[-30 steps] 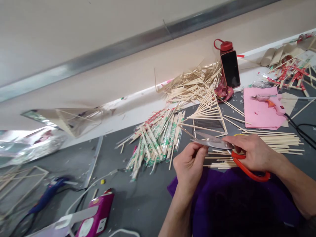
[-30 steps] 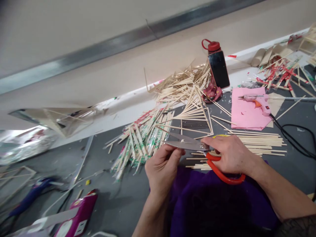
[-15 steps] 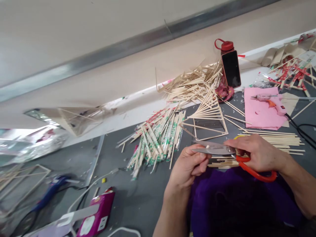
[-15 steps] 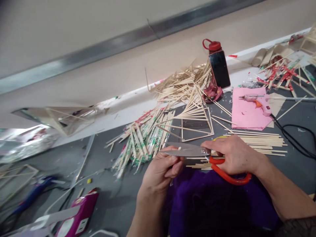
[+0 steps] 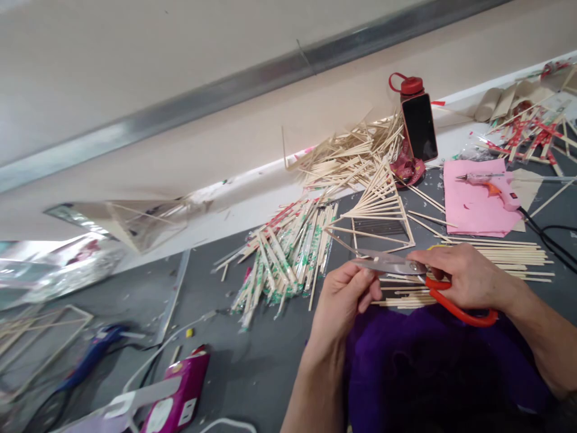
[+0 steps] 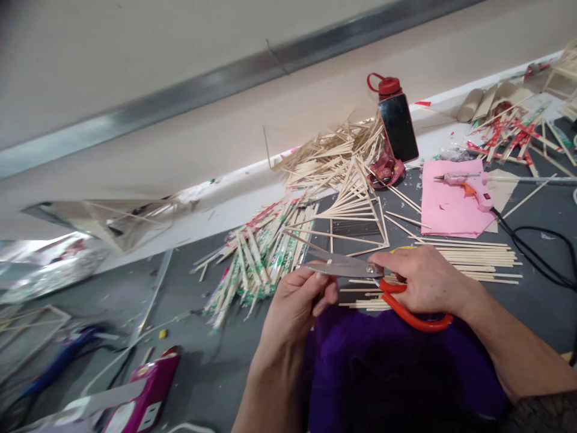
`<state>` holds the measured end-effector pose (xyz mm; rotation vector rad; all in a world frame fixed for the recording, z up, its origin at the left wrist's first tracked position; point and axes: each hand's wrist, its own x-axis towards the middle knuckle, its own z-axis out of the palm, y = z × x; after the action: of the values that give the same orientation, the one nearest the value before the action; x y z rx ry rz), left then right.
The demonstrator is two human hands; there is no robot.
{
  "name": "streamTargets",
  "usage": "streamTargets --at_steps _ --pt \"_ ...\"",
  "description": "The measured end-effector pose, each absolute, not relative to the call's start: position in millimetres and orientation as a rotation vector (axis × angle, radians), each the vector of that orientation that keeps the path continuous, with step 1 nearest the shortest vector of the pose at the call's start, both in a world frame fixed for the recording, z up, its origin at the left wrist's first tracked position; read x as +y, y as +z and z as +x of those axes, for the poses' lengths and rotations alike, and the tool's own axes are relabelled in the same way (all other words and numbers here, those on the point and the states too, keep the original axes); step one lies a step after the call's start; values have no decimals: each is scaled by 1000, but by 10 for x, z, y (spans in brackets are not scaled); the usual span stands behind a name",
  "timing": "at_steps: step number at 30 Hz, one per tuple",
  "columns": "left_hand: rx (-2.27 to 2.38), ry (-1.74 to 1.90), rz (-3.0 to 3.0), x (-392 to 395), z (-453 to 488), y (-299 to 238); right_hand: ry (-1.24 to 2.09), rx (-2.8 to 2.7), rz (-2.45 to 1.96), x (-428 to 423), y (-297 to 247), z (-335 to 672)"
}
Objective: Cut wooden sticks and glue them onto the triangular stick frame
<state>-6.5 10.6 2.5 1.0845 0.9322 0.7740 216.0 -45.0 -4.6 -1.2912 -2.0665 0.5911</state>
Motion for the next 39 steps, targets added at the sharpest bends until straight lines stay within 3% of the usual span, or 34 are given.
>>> streamTargets --at_steps 5,16,24,31,35,39 --pt "1136 903 1192 31 -1 95 582 -2042 -1334 -444 -49 2122" --pt "728 604 831 137 -125 31 563 -2071 -1203 -458 -79 2151" --pt "965 932 927 143 -73 108 561 -1988 -1406 -449 89 2089" --pt "995 866 919 125 39 57 478 -1469 -2193 -645 120 2470" --pt "991 783 953 79 145 1 318 -1431 -2642 -689 0 2675" --pt "1000 762 1024 43 199 -49 275 -1535 -2824 -618 2 2736"
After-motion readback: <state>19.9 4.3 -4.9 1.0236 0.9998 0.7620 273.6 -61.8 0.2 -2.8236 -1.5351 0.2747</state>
